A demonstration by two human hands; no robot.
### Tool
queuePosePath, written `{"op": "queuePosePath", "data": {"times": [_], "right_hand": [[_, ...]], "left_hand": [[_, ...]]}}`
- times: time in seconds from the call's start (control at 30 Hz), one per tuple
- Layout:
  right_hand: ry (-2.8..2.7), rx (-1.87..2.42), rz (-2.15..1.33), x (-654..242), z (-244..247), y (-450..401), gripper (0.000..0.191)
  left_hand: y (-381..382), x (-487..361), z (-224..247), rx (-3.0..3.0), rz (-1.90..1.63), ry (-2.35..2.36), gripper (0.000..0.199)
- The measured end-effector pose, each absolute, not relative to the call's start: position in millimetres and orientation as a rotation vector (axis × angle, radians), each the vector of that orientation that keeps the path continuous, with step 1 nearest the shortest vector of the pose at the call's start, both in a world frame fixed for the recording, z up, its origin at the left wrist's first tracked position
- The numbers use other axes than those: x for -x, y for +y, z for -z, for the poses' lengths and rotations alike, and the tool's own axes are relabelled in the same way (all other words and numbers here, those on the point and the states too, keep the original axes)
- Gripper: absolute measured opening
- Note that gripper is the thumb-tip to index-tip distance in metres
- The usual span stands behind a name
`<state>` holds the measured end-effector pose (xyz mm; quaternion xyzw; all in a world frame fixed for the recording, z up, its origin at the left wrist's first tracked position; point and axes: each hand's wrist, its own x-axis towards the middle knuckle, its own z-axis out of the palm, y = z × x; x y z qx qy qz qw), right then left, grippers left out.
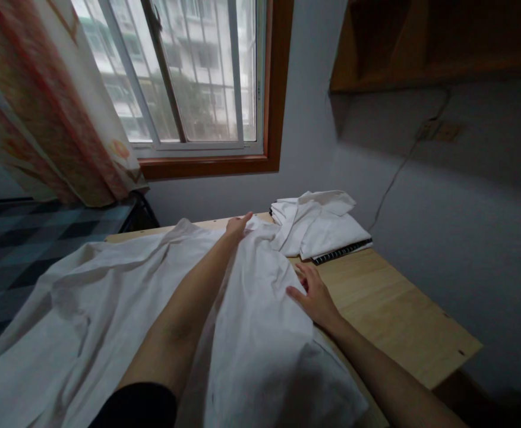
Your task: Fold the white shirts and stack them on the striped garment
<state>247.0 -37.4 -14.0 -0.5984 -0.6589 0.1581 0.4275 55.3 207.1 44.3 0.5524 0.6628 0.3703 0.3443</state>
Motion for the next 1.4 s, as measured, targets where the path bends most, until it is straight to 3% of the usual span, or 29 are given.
{"op": "queuePosePath", "data": {"times": [0.2,0.37,0.57,0.7,0.9,1.07,1.2,1.4], "right_hand": [[-1.868,1.286,-0.464,-254,5,-32,0.047],[-2.008,1.383,-0.451,-283,-13,-39,0.045],[-2.089,1.629,-0.371,-304,-13,-38,0.042],[-2.097,1.777,-0.096,-297,-11,-41,0.035],[-2.073,1.645,0.064,-282,-11,-55,0.031],[-2.125,1.409,-0.019,-271,-2,-62,0.028],[-2.147,1.320,-0.148,-262,-1,-62,0.027],[-2.237,1.086,-0.488,-207,-38,-28,0.035]], "left_hand": [[241,-69,-37,-1.567,-0.853,1.763,0.029],[276,-53,-61,-1.629,-1.011,1.844,0.035],[274,-44,-61,-1.752,-0.925,1.923,0.037],[239,-47,-48,-1.942,-0.865,1.952,0.057],[175,19,-72,-2.493,-0.675,2.057,0.054],[104,120,-87,-2.411,-0.304,2.468,0.066],[36,182,-78,-2.259,0.083,2.535,0.069],[-41,222,-66,-2.166,-0.031,2.711,0.074]]}}
